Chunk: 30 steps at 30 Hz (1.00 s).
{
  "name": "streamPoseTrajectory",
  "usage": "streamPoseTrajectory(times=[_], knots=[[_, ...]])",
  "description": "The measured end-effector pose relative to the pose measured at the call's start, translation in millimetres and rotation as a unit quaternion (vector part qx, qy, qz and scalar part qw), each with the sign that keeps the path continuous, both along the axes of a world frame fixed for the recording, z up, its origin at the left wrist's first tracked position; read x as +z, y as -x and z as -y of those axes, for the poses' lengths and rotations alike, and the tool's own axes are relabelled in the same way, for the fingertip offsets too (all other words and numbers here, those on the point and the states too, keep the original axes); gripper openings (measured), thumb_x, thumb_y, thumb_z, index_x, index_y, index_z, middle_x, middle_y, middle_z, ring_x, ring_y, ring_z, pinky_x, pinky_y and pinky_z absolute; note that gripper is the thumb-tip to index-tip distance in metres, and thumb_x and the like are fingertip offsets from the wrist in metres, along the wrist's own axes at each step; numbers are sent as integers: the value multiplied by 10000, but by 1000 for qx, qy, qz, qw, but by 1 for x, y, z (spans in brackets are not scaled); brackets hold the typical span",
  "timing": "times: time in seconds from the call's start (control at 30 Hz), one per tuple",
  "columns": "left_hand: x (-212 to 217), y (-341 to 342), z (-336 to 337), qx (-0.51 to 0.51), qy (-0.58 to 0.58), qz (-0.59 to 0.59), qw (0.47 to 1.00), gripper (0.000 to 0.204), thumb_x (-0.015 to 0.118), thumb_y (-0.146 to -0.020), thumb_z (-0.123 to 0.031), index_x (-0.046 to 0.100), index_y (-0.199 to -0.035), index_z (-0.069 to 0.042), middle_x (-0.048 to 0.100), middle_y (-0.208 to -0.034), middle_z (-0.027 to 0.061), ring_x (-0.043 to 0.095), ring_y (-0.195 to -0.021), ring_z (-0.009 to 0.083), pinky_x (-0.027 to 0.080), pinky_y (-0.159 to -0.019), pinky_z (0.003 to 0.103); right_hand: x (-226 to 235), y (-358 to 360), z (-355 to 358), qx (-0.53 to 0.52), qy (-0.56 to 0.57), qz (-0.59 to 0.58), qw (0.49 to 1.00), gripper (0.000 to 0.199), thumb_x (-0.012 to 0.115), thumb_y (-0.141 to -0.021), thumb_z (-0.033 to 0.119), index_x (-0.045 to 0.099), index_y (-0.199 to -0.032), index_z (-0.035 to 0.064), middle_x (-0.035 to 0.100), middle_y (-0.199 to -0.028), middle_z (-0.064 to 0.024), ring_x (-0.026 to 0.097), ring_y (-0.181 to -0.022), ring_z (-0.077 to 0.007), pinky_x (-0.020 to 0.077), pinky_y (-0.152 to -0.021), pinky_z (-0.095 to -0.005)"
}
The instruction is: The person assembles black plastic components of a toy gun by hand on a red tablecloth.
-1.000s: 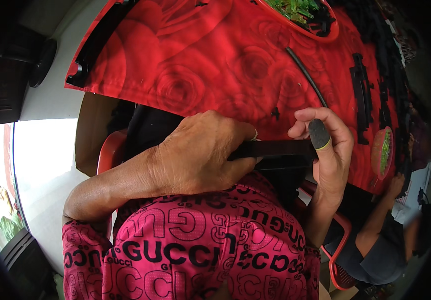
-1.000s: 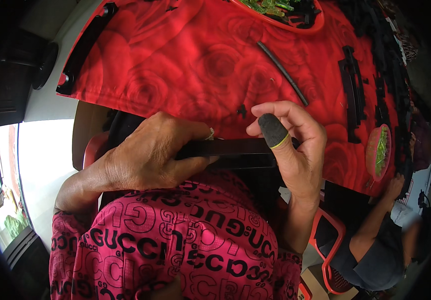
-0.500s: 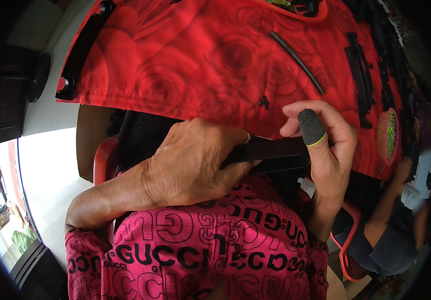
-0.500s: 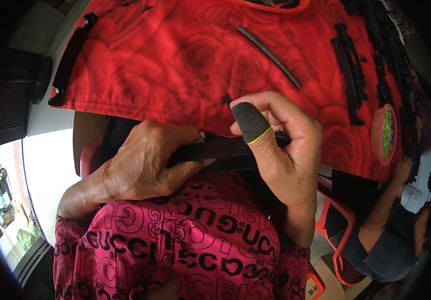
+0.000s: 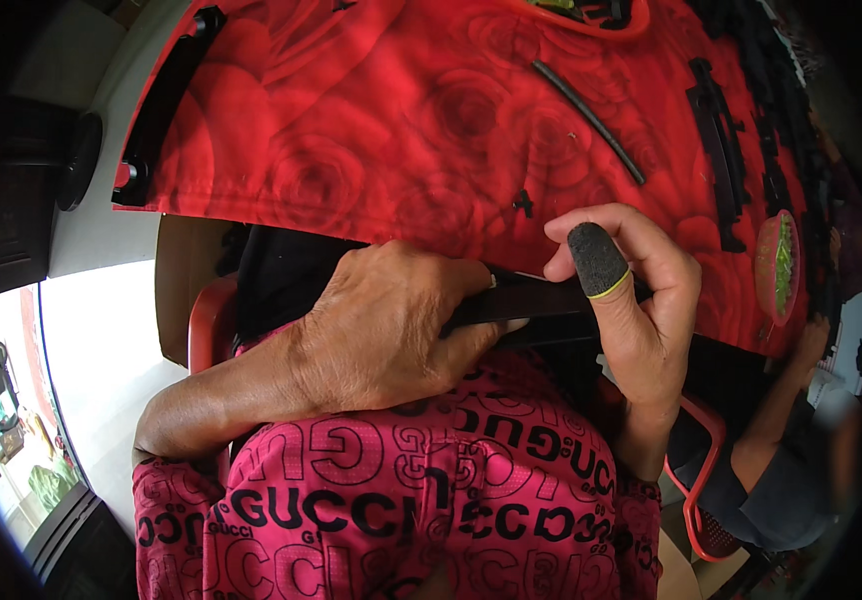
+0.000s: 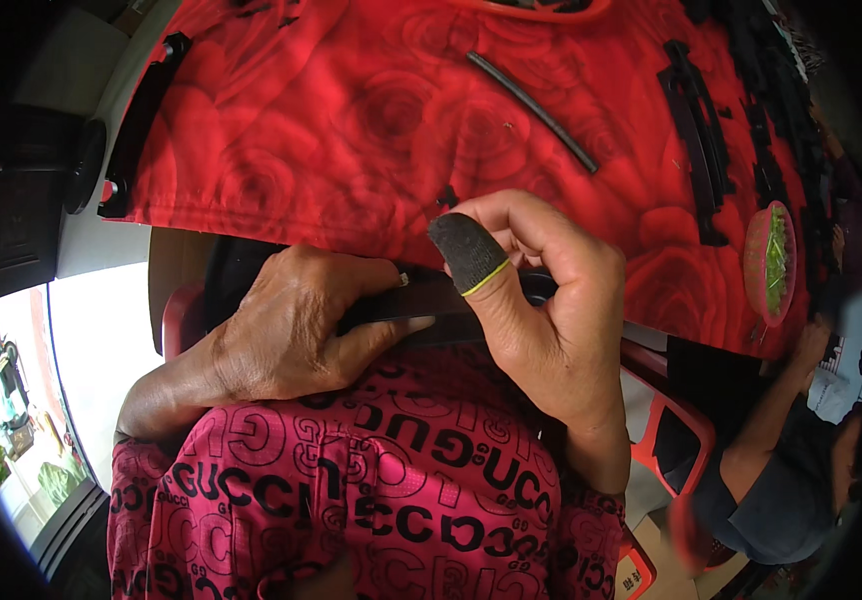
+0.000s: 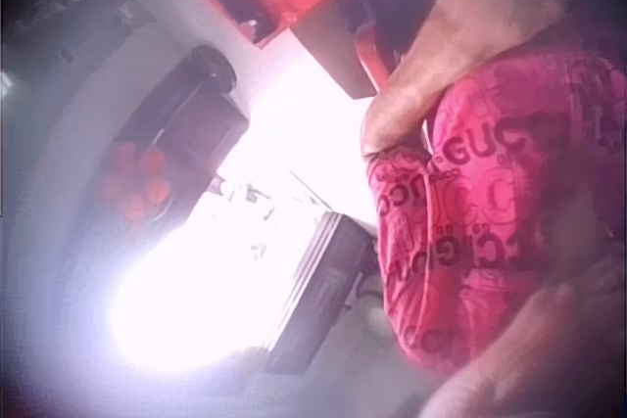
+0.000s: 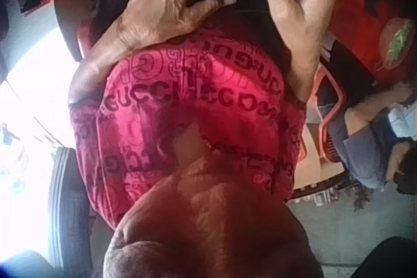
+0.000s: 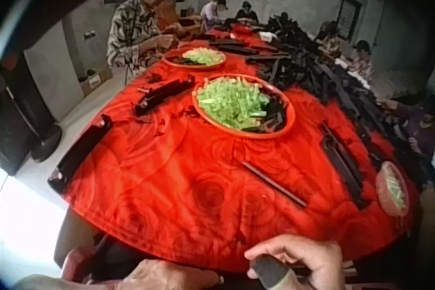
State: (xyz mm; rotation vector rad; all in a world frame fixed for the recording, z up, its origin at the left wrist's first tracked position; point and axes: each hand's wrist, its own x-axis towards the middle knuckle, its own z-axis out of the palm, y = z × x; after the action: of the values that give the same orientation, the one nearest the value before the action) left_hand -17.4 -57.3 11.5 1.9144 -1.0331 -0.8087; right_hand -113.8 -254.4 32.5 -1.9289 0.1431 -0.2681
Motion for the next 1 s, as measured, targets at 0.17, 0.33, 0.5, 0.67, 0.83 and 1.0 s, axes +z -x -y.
streamPoseTrajectory(times=[0.17, 0.33, 0.5, 0.67, 0.83, 1.0], knots=[[13, -13, -3, 16, -3, 49, 999, 228, 755, -929, -253, 727, -905, -28, 659, -689, 179, 675, -624, 342, 501, -583, 429, 12, -2, 15, 28, -105, -12, 994, 335, 600, -1047, 294, 714, -1136, -8, 734, -929, -48, 664, -870, -86, 489, -742, -238], [11, -47, -27, 74, 23, 38, 996, 189, 646, -929, -157, 684, -999, 14, 609, -689, 150, 610, -613, 222, 461, -595, 386, 11, -23, 47, -82, -27, -5, 996, 364, 546, -1074, 316, 728, -1103, 2, 743, -978, -22, 585, -773, -27, 408, -617, -232], [8, -50, -25, 128, -22, 18, 991, 228, 638, -938, -168, 665, -1053, 27, 594, -689, 149, 583, -631, 205, 451, -614, 382, -15, -26, 37, -25, 217, -30, 975, 202, 757, -866, 83, 728, -1053, 11, 710, -899, -68, 652, -804, -170, 506, -690, -311], [6, -50, -23, 159, 28, 35, 986, 233, 636, -942, -171, 667, -1059, 28, 609, -719, 142, 583, -657, 189, 449, -627, 378, -26, -35, 13, 46, 312, -39, 948, 188, 776, -803, 73, 695, -968, 35, 676, -848, -106, 679, -791, -310, 542, -697, -414], [17, -53, -26, 178, 17, 0, 984, 215, 657, -941, -168, 676, -1033, 25, 634, -754, 78, 577, -705, 122, 452, -644, 333, -22, -42, 23, 58, 383, -23, 922, 153, 723, -828, 54, 694, -977, 35, 666, -834, -121, 683, -762, -311, 540, -672, -425], [19, -50, -27, 206, 84, -72, 972, 176, 712, -928, -126, 680, -1022, 19, 652, -790, 20, 554, -755, 58, 441, -666, 277, -20, -69, 30, 39, 373, 57, 925, 130, 696, -850, 58, 686, -972, 18, 673, -822, -158, 687, -730, -324, 540, -671, -445]])
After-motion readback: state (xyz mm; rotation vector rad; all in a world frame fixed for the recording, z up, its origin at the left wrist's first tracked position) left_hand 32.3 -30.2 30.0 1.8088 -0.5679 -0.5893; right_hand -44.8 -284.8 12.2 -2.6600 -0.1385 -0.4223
